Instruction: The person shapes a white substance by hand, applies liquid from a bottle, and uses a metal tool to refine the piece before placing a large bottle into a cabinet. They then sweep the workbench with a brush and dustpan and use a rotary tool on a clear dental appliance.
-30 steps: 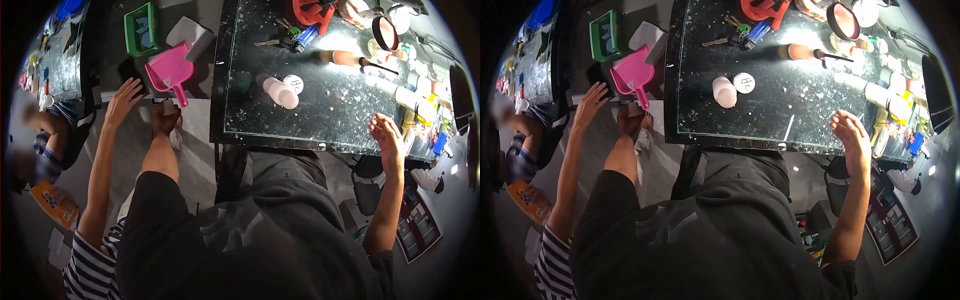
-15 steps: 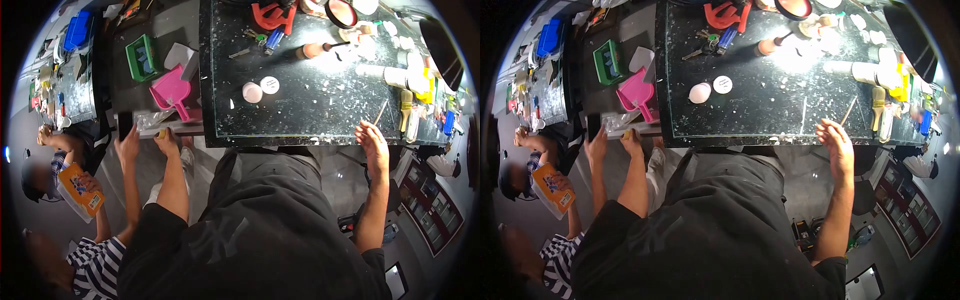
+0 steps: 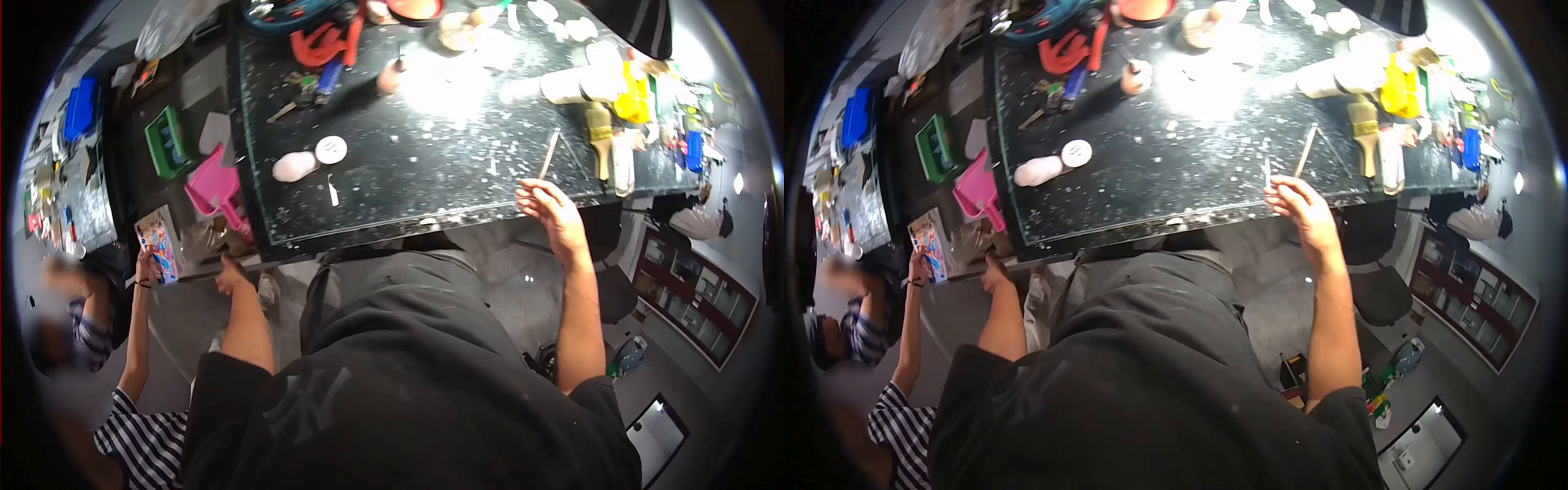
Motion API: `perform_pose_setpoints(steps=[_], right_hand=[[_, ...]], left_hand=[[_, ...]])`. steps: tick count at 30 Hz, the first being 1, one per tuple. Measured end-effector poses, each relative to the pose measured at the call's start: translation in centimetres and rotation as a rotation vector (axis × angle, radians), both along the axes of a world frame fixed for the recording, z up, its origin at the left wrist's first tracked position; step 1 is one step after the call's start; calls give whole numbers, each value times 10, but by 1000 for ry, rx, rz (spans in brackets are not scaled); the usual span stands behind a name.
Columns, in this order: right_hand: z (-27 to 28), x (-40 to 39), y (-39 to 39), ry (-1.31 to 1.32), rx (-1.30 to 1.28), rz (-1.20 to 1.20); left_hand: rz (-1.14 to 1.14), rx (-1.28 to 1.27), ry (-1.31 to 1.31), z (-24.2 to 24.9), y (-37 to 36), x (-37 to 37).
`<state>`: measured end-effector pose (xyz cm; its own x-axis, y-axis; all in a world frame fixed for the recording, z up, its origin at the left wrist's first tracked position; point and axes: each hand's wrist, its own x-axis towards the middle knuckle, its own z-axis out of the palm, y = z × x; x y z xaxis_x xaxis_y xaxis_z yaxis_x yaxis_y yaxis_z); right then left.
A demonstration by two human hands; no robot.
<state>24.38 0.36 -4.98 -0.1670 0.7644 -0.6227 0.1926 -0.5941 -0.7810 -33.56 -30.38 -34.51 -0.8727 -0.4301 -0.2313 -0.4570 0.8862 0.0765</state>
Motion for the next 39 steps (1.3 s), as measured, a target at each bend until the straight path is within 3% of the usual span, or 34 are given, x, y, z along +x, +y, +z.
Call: perform_pose_setpoints(steps=[1, 3, 5, 8, 9, 10, 13, 14, 15, 18, 20, 22, 24, 27, 30, 33, 39], right_hand=[[-1, 6, 1, -11, -1, 1], [-2, 15, 8, -48, 15, 5], [-9, 30, 17, -73, 60, 15], [-34, 60, 37, -204, 257, 42], [-40, 69, 49, -269, 331, 14], [-44, 77, 64, -335, 402, -9], [-43, 92, 113, -434, 421, -95], [-36, 95, 129, -529, 372, -59], [-31, 93, 142, -445, 327, -19], [-29, 108, 170, -404, 136, 207], [-28, 124, 178, -508, 109, 237], [-36, 151, 190, -492, 202, 185], [-43, 181, 206, -593, 276, 172], [-39, 189, 232, -502, 482, 164], [-49, 189, 257, -361, 508, 282], [-39, 184, 260, -365, 508, 180], [16, 154, 248, -254, 765, -17]], left_hand=[[151, 69, -27, -2, -11, 2], [118, 144, 119, 21, -13, 42], [-255, 23, 371, 42, -16, 65], [-862, 298, 667, 157, 33, 104], [-1016, 246, 708, 188, 45, 109], [-1018, 251, 716, 220, 69, 120], [-1290, 683, 912, 296, 159, 180], [-1396, 804, 876, 297, 183, 198], [-1500, 925, 823, 298, 206, 215], [-1803, 1103, 286, 313, 290, 296], [-1869, 1041, -18, 286, 321, 323], [-1781, 1021, -291, 270, 339, 343], [-1757, 1010, -363, 264, 352, 357], [-1721, 1005, -358, 258, 360, 368], [-1784, 809, -106, 247, 344, 355], [-1641, 518, 276, 251, 314, 335], [-1530, 103, 354, 231, 282, 289]])
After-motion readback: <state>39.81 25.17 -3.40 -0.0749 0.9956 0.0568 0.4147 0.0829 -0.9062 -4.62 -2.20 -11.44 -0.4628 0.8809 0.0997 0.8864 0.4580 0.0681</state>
